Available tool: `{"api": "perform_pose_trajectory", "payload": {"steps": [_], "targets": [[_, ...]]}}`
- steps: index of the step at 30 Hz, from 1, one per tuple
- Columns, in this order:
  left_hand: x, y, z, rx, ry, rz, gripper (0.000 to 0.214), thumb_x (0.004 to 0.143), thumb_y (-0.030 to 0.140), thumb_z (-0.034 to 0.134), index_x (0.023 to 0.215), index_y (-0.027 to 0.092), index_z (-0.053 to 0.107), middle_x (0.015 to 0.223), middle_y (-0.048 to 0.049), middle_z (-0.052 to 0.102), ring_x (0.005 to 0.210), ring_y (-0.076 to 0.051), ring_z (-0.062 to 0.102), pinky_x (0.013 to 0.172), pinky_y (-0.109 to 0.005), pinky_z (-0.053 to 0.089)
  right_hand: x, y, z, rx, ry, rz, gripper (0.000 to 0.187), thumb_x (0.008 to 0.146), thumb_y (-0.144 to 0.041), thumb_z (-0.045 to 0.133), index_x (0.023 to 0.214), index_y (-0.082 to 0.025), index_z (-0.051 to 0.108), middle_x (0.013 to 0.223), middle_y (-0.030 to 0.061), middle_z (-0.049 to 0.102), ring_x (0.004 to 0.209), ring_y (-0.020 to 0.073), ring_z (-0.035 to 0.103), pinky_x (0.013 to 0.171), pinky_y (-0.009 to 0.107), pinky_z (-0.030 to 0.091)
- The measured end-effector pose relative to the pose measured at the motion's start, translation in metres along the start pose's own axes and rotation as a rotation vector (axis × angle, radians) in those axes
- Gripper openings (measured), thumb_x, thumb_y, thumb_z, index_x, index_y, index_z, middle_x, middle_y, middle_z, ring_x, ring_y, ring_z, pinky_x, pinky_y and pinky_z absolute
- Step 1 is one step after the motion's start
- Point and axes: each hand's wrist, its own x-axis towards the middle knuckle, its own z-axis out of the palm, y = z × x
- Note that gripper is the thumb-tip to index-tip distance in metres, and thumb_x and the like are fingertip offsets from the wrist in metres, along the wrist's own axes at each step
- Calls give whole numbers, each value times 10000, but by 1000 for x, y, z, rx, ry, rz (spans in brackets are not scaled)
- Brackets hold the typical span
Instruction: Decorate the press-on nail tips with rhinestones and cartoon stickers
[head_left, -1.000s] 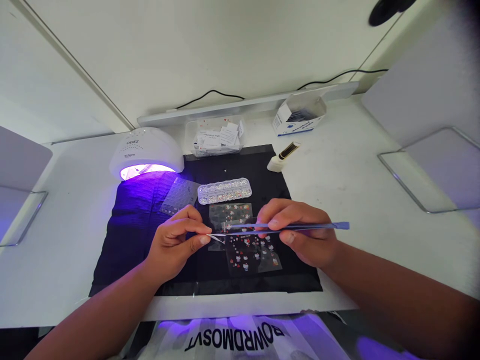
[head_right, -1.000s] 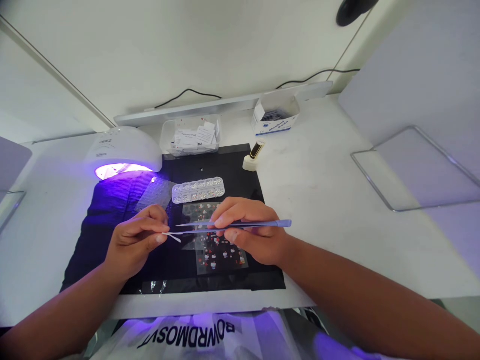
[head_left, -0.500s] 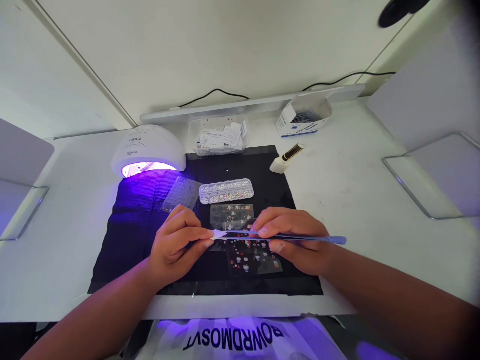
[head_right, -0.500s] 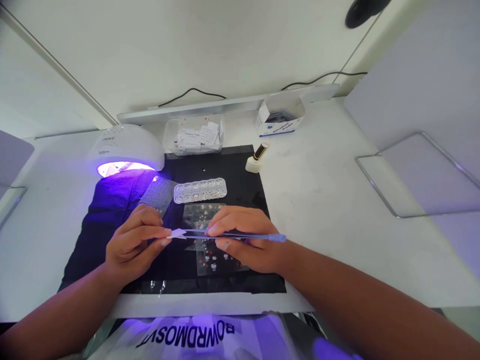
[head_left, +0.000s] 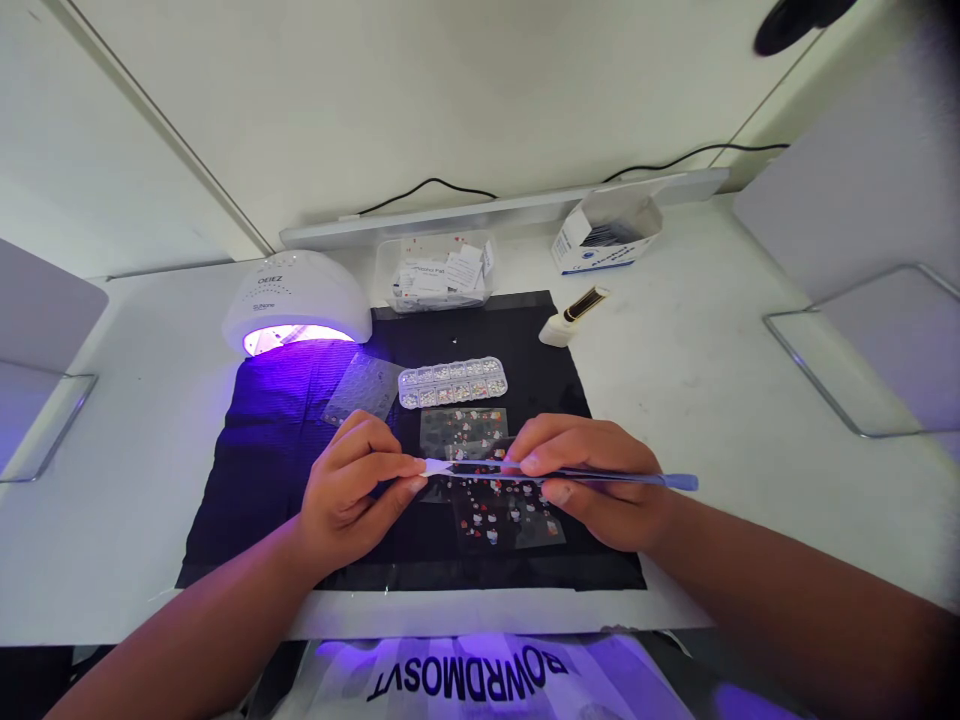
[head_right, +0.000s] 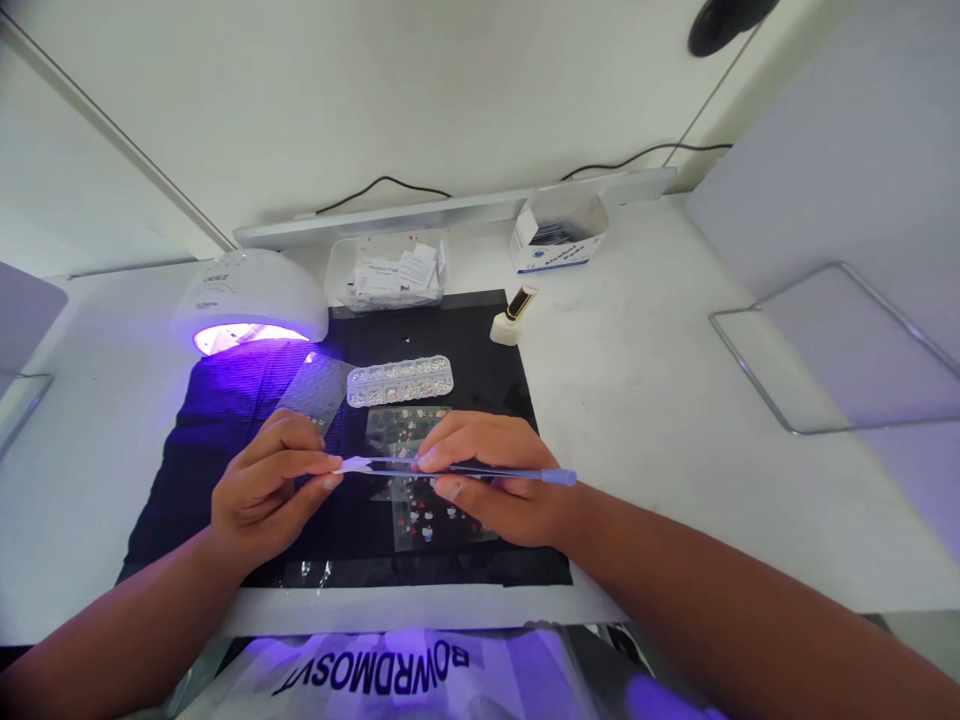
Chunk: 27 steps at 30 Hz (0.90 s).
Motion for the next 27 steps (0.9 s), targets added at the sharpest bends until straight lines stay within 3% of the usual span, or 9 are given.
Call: {"api": "perform_pose_trajectory", "payload": {"steps": [20, 23, 27], "targets": [[-1, 1, 0, -2, -2, 11, 215, 803, 35, 658, 974, 163, 633, 778, -7, 551, 751, -132, 511, 678, -304, 452, -2, 5, 1, -92, 4, -128, 171, 895, -163, 573, 1002, -161, 706, 791, 83, 710, 688, 150, 652, 595, 293, 550], [-3, -2, 2, -46, -1, -3, 285, 811, 71, 668, 1072, 172, 615, 805, -14, 556, 770, -143, 510, 690, -309, 439, -2, 5, 1, -81, 4, -109, 196, 883, -137, 575, 1027, -175, 703, 798, 71, 704, 676, 144, 642, 594, 294, 549], [-7, -5, 3, -156, -40, -109, 457, 828, 242, 703, 1249, 205, 529, 886, -27, 540, 838, -168, 498, 747, -333, 429, -4, 4, 0, -44, 16, -79, 254, 851, -76, 585, 1054, -179, 699, 813, 59, 693, 694, 139, 641, 605, 289, 547]]}}
